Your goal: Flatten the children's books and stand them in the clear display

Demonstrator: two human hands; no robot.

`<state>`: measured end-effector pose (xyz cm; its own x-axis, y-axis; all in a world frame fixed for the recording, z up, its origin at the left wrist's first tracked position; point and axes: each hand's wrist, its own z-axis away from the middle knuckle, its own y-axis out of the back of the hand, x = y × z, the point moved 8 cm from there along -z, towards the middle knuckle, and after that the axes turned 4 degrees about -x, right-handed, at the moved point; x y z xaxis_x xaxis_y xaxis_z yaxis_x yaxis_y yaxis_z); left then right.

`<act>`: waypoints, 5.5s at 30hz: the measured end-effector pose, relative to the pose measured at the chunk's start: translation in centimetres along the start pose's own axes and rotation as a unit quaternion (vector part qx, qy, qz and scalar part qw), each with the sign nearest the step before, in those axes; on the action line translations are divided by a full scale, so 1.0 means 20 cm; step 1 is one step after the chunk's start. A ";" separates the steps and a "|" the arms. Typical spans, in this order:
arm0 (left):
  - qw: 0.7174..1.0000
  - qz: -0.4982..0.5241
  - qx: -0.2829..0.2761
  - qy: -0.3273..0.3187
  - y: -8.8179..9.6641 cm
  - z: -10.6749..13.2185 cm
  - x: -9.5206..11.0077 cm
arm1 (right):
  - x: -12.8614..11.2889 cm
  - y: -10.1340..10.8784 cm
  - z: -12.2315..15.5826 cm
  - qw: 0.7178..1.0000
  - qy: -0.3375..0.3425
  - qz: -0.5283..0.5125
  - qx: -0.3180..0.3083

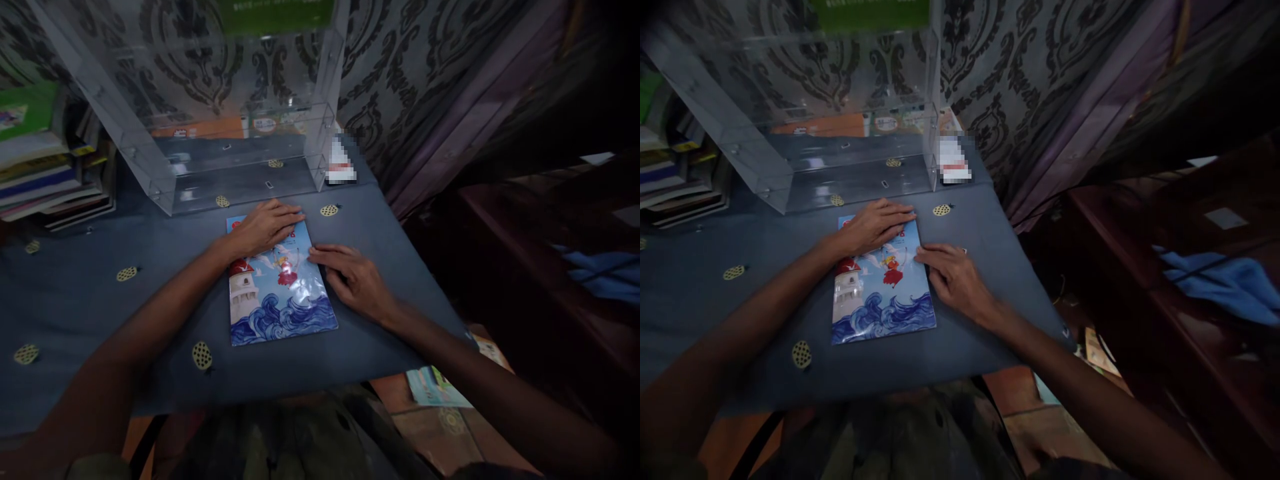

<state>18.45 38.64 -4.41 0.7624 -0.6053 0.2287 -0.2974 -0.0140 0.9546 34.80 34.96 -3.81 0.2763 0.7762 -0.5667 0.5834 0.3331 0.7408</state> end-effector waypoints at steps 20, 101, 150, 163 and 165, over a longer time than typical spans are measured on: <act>0.996 -0.087 -0.003 0.014 0.01 -0.03 -0.02 | -0.21 0.02 0.25 0.995 0.093 -0.001 -0.032; 0.997 -0.049 0.056 0.016 0.14 0.89 0.59 | -0.17 0.03 0.16 0.983 0.133 0.126 -0.011; 0.986 -0.067 0.150 0.005 0.16 0.86 0.59 | -0.01 -0.47 -0.78 0.960 0.136 0.082 -0.229; 0.987 -0.038 0.152 0.026 0.09 0.82 0.55 | -0.05 -0.49 -0.81 0.955 0.173 0.065 -0.232; 0.987 -0.053 0.152 0.028 0.07 0.83 0.55 | -0.04 -0.48 -0.80 0.959 0.164 0.068 -0.223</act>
<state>16.87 18.72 -3.72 0.8261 -0.5433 0.1497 -0.3672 -0.3174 0.8743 16.68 39.68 -4.67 0.0297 0.9305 -0.3650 0.1539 0.3566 0.9215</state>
